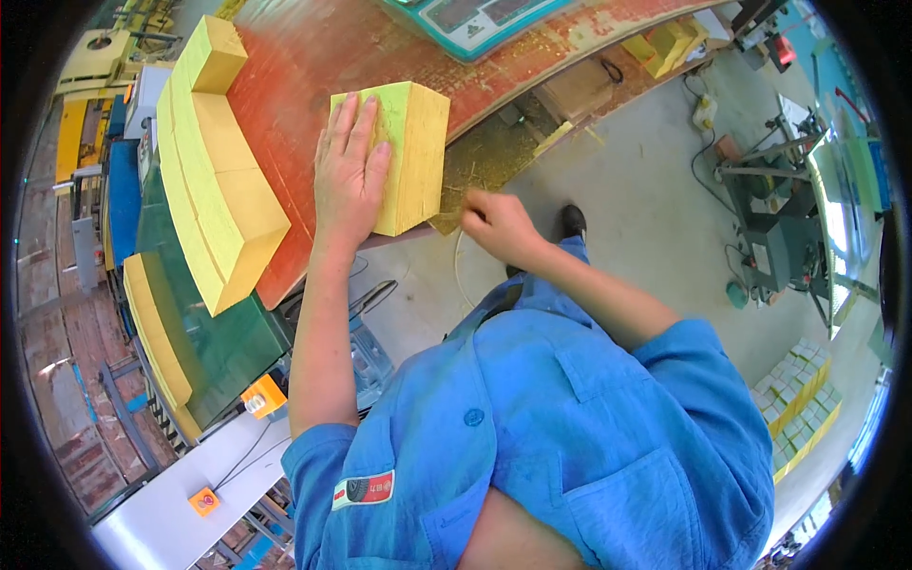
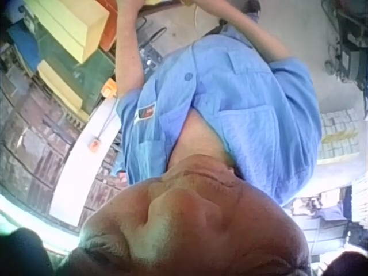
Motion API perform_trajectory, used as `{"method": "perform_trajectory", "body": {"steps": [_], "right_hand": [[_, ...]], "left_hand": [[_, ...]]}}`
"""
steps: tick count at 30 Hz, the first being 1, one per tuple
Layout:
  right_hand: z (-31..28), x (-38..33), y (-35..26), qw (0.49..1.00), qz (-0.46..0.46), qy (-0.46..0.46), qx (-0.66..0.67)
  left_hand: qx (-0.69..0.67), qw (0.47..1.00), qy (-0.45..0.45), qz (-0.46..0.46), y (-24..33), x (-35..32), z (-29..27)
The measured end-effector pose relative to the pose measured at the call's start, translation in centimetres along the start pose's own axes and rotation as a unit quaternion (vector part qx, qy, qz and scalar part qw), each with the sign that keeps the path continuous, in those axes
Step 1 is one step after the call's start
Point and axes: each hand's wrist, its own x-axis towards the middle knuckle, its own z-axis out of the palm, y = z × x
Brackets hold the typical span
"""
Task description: The recorder is weighing stacks of yellow paper on a digital scale and organizing them into larger piles.
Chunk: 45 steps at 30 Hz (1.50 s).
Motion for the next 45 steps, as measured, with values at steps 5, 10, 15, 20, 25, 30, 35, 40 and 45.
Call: {"method": "perform_trajectory", "body": {"steps": [5, 10, 15, 20, 25, 30, 35, 40, 45], "right_hand": [[-0.2, -0.4, -3.5, 0.996, -0.021, 0.013, 0.083], [1.9, 1.5, -4.1, 0.997, -0.022, 0.037, 0.056], [2.1, 1.2, -3.6, 0.994, -0.015, 0.057, 0.096], [-1.3, -2.3, 2.4, 0.985, 0.036, -0.156, -0.065], [-3.8, -1.6, 3.8, 0.965, -0.031, -0.036, -0.256], [-5.3, 6.9, -4.8, 0.960, -0.155, 0.199, -0.124], [-5.9, 11.2, -4.9, 0.923, -0.227, 0.214, -0.226], [-7.3, 11.0, -3.4, 0.910, -0.235, 0.233, -0.249], [-6.7, 7.9, -1.1, 0.953, -0.135, 0.187, -0.194]], "left_hand": [[-0.003, 1.000, 0.002, 0.007, -0.1, -0.1, 0.0], [0.005, 1.000, 0.001, 0.002, 0.0, 0.1, 0.2], [-0.010, 1.000, 0.005, 0.011, 0.1, 0.2, 0.2], [-0.005, 1.000, 0.001, 0.003, -0.3, -0.1, 0.1], [-0.010, 1.000, -0.007, -0.002, -0.2, 0.1, 0.1], [-0.018, 1.000, -0.019, -0.011, -0.1, 0.2, 0.0], [0.000, 1.000, -0.018, -0.004, 0.5, 0.3, -0.1], [-0.015, 1.000, -0.003, 0.001, -0.2, -0.1, 0.0], [-0.007, 1.000, -0.003, 0.003, -0.4, 0.2, 0.2]]}}
